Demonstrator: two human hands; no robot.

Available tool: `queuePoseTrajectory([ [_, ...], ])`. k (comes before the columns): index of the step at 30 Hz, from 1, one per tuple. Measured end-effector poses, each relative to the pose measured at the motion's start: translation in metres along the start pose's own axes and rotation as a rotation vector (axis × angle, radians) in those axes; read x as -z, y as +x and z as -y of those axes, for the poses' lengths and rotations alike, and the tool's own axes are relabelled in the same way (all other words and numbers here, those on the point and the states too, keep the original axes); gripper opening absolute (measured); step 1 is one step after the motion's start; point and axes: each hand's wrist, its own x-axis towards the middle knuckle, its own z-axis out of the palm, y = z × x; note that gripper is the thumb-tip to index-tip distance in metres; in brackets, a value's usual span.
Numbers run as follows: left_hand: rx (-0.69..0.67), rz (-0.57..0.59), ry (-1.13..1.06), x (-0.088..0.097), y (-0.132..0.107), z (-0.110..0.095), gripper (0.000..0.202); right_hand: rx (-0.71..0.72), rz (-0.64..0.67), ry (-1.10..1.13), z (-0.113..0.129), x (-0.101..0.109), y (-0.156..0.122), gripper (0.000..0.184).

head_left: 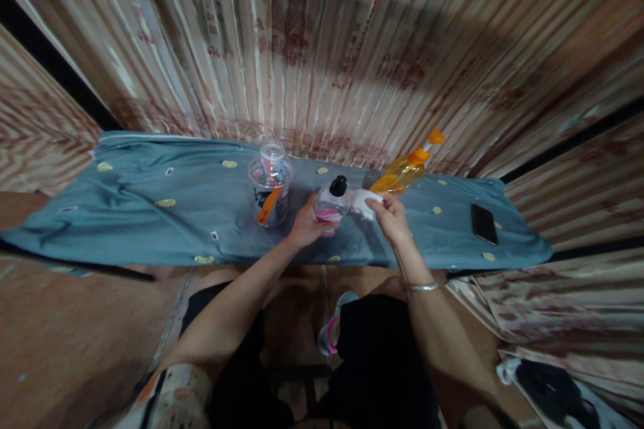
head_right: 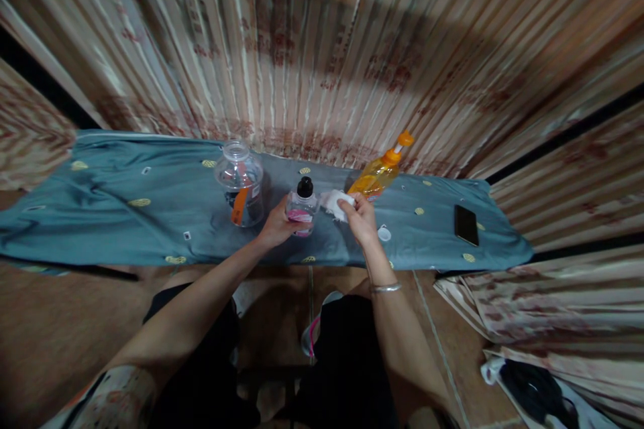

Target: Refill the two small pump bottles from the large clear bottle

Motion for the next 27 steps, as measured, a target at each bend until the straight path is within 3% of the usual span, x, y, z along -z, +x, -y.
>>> queuePoseTrajectory([
  [3, 0.008, -0.005, 0.009, -0.002, 0.001, 0.0, 0.062, 0.019, -0.045, 0.1, 0.036, 0.003, -0.002, 0.029],
  [6, 0.009, -0.012, 0.013, -0.003, 0.002, -0.002, 0.061, 0.148, 0.053, 0.013, 0.07, -0.006, -0.016, 0.025],
  [9, 0.01, -0.018, 0.016, -0.002, 0.001, -0.004, 0.06, 0.184, 0.07, -0.064, 0.085, -0.016, -0.035, 0.027],
  [13, 0.024, -0.018, 0.03, -0.003, 0.0, -0.005, 0.059, 0.166, -0.036, -0.121, 0.079, -0.027, -0.047, 0.031],
  [17, 0.026, -0.008, 0.016, -0.006, 0.0, -0.005, 0.059, 0.164, -0.071, 0.028, 0.06, -0.031, -0.037, 0.062],
  [21, 0.025, 0.009, -0.008, -0.008, 0.003, -0.002, 0.061, 0.25, 0.093, 0.213, 0.047, -0.027, -0.015, 0.056],
  [27, 0.035, 0.026, -0.029, -0.003, 0.005, -0.001, 0.072, 0.231, 0.333, 0.375, 0.05, -0.016, 0.019, 0.056],
])
